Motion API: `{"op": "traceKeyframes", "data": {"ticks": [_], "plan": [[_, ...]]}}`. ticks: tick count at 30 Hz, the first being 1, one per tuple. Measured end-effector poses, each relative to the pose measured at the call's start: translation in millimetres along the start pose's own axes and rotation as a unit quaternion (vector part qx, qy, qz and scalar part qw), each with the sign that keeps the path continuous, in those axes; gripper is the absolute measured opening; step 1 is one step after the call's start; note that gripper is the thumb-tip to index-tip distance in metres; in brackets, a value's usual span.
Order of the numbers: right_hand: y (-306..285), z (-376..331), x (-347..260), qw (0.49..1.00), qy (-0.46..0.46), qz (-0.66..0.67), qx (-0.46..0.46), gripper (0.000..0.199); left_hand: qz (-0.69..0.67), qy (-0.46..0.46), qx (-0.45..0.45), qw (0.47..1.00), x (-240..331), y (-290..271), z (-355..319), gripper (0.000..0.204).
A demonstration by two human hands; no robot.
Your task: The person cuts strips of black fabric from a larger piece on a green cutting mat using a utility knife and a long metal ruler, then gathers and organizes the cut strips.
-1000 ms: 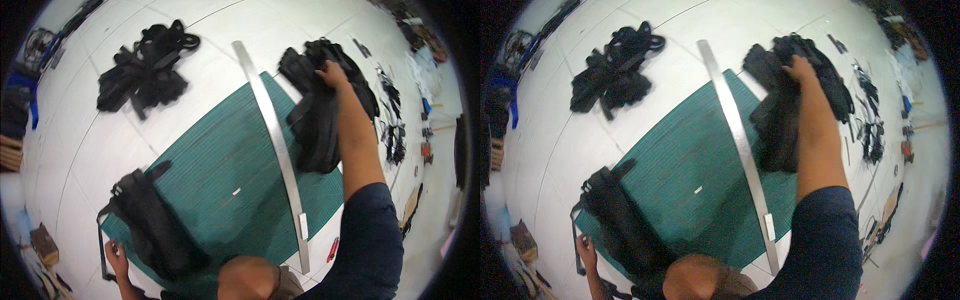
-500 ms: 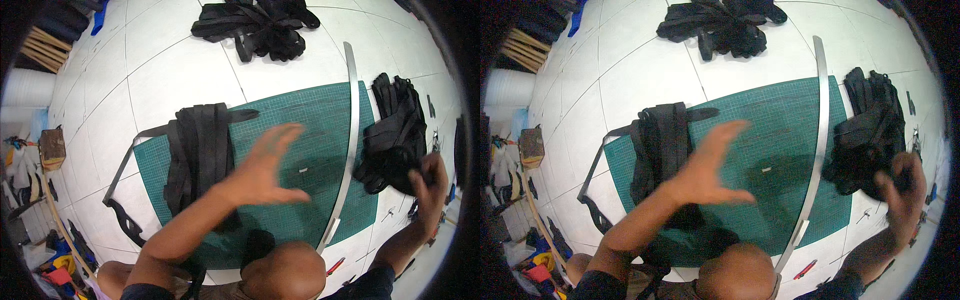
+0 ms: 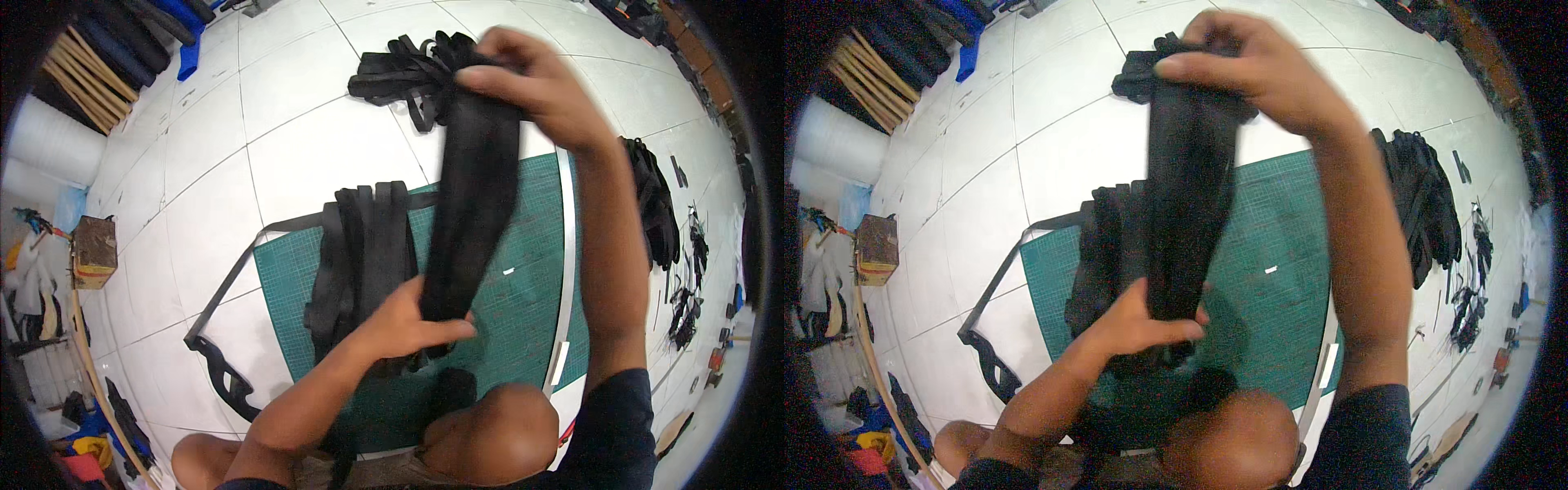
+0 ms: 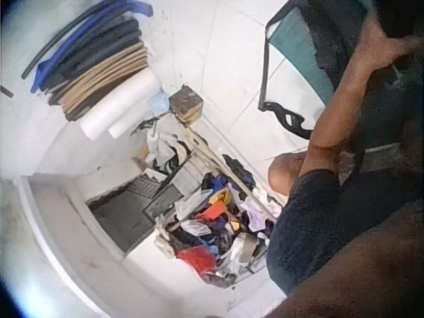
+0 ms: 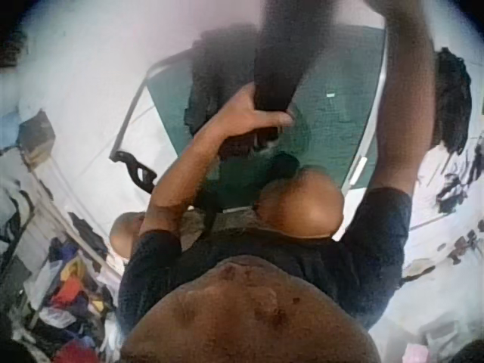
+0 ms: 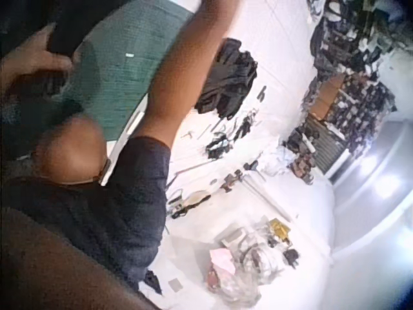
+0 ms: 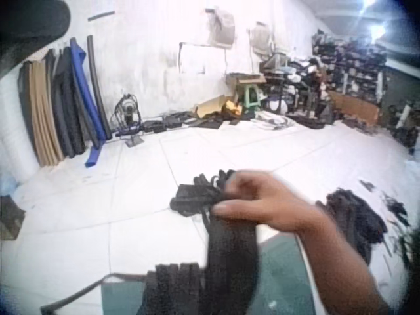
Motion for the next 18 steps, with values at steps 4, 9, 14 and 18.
{"op": "traceKeyframes", "data": {"ticks": [4,9,14,18], "plan": [[104.8,52.1,82.5,0.997,0.039,0.011,-0.071,0.034,0.045,-0.021,0.204,0.978,-44.7,-74.8,-38.5,0.068],[207.8,61.5,183.9,0.988,0.116,-0.099,-0.037,0.053,0.248,-0.08,0.364,0.894,-60.3,-150.7,-35.5,0.078],[194.7,-6.5,241.8,0.955,0.165,-0.244,0.036,0.047,0.399,0.042,0.474,0.784,-35.7,-285.5,-67.6,0.046],[185.2,-96.0,248.4,0.923,0.188,-0.334,-0.028,0.041,0.618,0.119,0.436,0.643,-64.9,-327.7,-36.6,0.044]]}}
Point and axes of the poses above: each hand's wrist, its own z-axis towards the middle knuckle, its own y-axis out of the palm, x = y × z, the point moved 7 cm from there along z, towards the middle knuckle, and after that the axes turned 4 degrees about -z, right-handed, at the moved point
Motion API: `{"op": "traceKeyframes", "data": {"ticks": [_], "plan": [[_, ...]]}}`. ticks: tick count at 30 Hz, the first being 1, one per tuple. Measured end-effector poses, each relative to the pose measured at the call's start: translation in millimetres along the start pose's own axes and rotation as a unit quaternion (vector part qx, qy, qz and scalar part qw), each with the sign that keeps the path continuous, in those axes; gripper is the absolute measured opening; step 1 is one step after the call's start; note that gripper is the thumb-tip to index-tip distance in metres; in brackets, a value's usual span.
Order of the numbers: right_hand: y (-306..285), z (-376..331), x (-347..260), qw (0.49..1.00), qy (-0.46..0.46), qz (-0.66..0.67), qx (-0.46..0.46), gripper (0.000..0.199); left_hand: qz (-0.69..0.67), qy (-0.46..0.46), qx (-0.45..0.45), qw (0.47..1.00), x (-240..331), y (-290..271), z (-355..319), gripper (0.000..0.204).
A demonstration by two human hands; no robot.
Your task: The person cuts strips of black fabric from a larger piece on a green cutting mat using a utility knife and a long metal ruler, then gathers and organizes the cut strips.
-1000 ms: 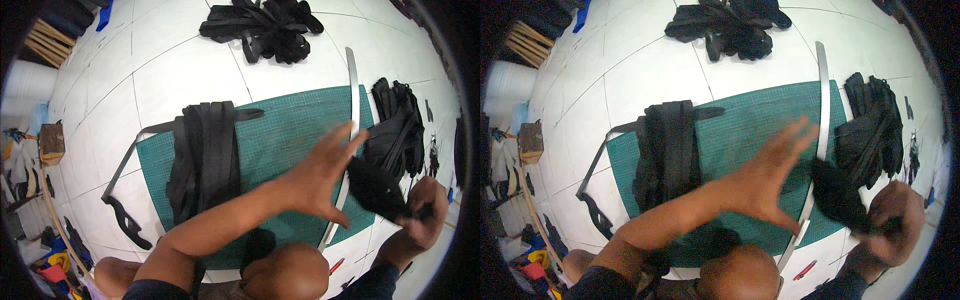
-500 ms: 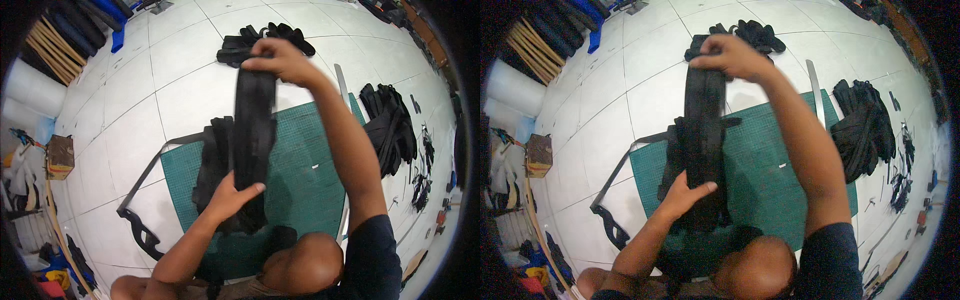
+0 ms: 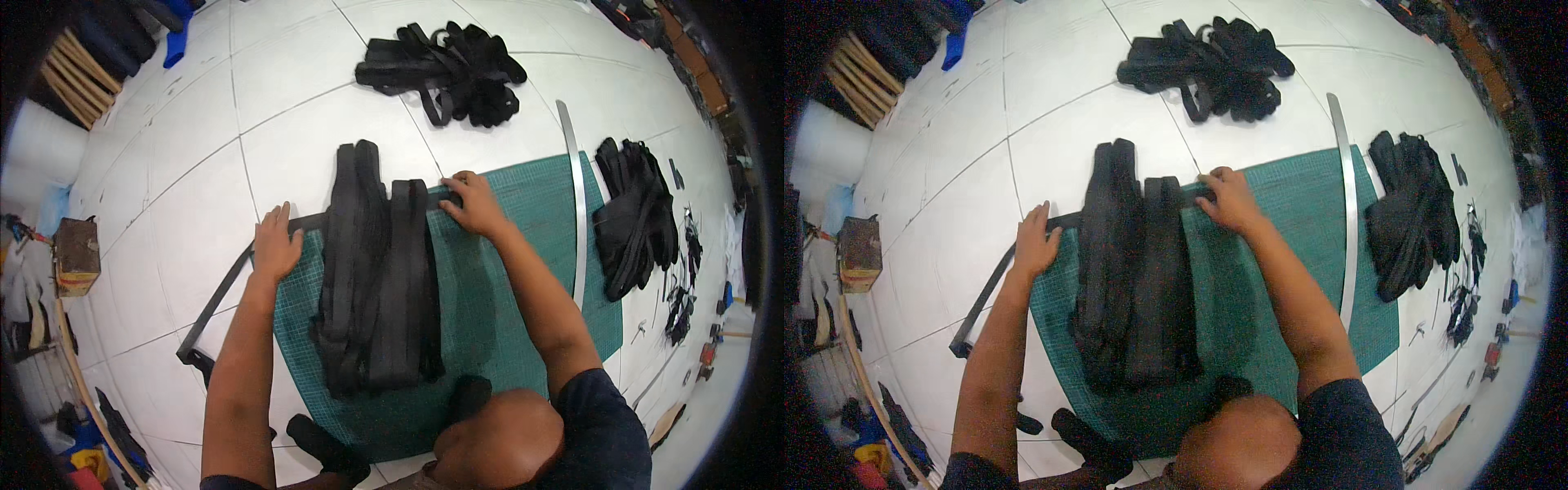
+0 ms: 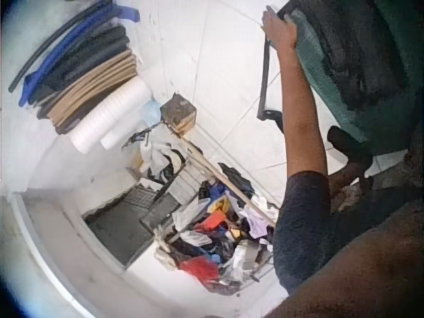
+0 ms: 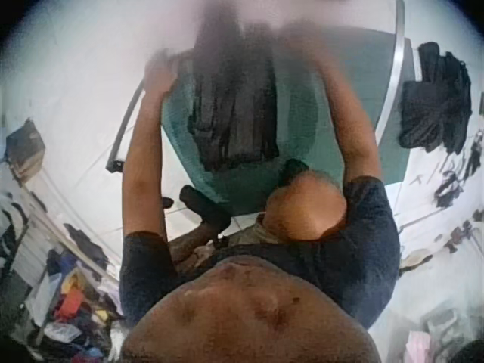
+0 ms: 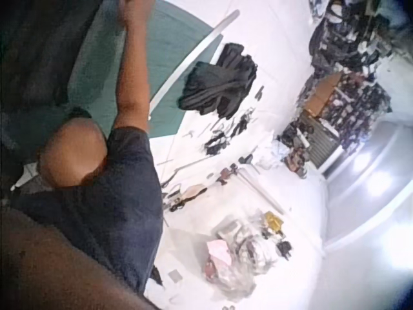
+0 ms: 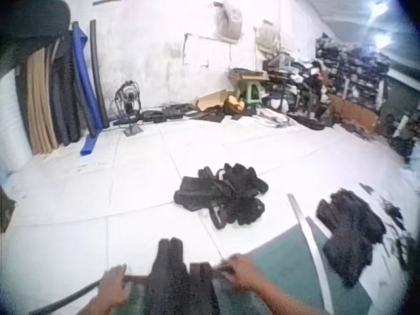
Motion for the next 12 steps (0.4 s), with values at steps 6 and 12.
{"op": "traceKeyframes", "data": {"ticks": [6,12], "plan": [[1.2,-37.0,-17.1,0.988,-0.133,0.018,0.072,0.018,-0.05,0.007,-0.136,0.989,5.8,15.6,-3.4,0.027],[15.8,-74.2,-20.1,0.995,-0.054,0.003,-0.083,0.015,0.026,0.127,-0.127,0.983,27.1,-0.4,-39.5,0.024]]}}
Point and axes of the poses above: each hand's wrist, its own z-axis towards the middle knuckle, its own y-axis out of the palm, x = y × z, the point moved 7 cm from there along z, towards the middle knuckle, and after that the axes turned 4 degrees about -z, right-handed, at the moved point
